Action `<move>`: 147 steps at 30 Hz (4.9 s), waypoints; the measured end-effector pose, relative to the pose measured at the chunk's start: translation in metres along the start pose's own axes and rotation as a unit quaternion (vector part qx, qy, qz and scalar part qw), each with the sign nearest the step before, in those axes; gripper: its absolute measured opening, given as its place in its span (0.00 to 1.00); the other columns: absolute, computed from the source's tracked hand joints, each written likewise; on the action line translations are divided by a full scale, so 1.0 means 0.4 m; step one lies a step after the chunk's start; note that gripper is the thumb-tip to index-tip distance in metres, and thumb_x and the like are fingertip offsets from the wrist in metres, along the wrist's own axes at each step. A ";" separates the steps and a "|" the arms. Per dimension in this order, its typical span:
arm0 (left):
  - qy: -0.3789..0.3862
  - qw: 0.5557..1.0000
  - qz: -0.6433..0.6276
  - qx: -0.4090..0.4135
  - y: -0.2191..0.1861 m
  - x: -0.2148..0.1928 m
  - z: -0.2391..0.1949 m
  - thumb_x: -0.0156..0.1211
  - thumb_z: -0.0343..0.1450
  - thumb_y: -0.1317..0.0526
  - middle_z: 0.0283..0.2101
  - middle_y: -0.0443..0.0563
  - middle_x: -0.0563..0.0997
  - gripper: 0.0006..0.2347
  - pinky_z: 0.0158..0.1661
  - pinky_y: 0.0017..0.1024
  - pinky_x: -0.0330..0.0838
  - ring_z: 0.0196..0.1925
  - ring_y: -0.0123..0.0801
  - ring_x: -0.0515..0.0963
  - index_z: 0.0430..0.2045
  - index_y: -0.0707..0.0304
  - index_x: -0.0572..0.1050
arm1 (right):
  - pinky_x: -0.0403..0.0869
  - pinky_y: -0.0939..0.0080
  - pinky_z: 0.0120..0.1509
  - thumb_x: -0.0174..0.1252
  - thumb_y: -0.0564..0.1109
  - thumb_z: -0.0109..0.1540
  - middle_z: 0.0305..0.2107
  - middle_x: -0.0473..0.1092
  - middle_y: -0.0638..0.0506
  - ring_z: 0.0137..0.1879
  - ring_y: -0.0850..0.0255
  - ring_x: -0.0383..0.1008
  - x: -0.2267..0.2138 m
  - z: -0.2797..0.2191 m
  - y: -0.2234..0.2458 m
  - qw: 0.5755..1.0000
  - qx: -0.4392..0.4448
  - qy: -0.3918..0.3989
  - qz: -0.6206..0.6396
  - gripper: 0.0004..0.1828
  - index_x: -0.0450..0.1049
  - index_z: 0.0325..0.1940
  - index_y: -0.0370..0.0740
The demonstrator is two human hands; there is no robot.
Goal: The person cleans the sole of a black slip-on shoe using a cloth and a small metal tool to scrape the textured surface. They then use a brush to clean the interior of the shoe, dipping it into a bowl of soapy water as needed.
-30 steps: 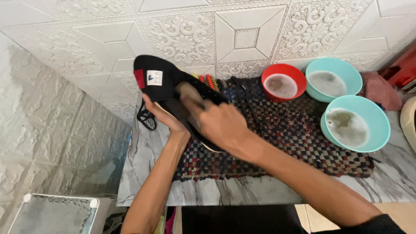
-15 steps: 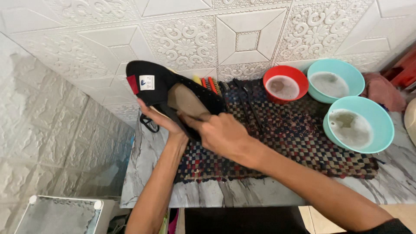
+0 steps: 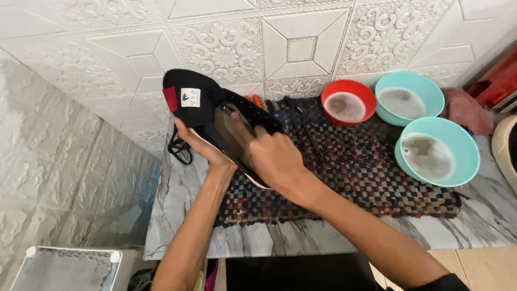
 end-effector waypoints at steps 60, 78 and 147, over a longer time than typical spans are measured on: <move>0.067 0.996 0.054 -0.037 -0.017 -0.009 0.046 0.64 0.61 0.32 0.57 0.55 0.82 0.33 0.60 0.58 0.78 0.58 0.55 0.81 0.57 0.48 0.79 | 0.80 0.36 0.37 0.51 0.57 0.70 0.51 0.68 0.57 0.47 0.49 0.80 -0.301 -0.672 -0.744 0.915 0.347 0.111 -0.173 0.22 0.77 0.65 0.53; -0.038 0.992 0.103 0.069 -0.035 -0.111 0.023 0.45 0.79 0.40 0.75 0.48 0.68 0.27 0.74 0.38 0.60 0.73 0.36 0.70 0.72 0.49 0.65 | 0.74 0.57 0.17 0.47 0.44 0.70 0.52 0.75 0.47 0.29 0.62 0.76 -0.161 -0.196 0.045 0.981 -0.121 -0.125 -0.087 0.19 0.71 0.64 0.36; 0.012 0.999 -0.028 -0.029 0.014 -0.068 0.043 0.53 0.78 0.36 0.61 0.43 0.80 0.23 0.70 0.42 0.67 0.61 0.35 0.80 0.60 0.47 0.78 | 0.80 0.31 0.38 0.45 0.41 0.67 0.48 0.74 0.42 0.32 0.32 0.81 -0.096 0.068 0.082 0.996 -0.038 -0.076 0.035 0.23 0.72 0.65 0.51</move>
Point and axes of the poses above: each hand's wrist, its own z-axis towards the middle knuckle, its own x-axis out of the palm, y = z × x, the point moved 10 cm from there along z, towards the middle knuckle
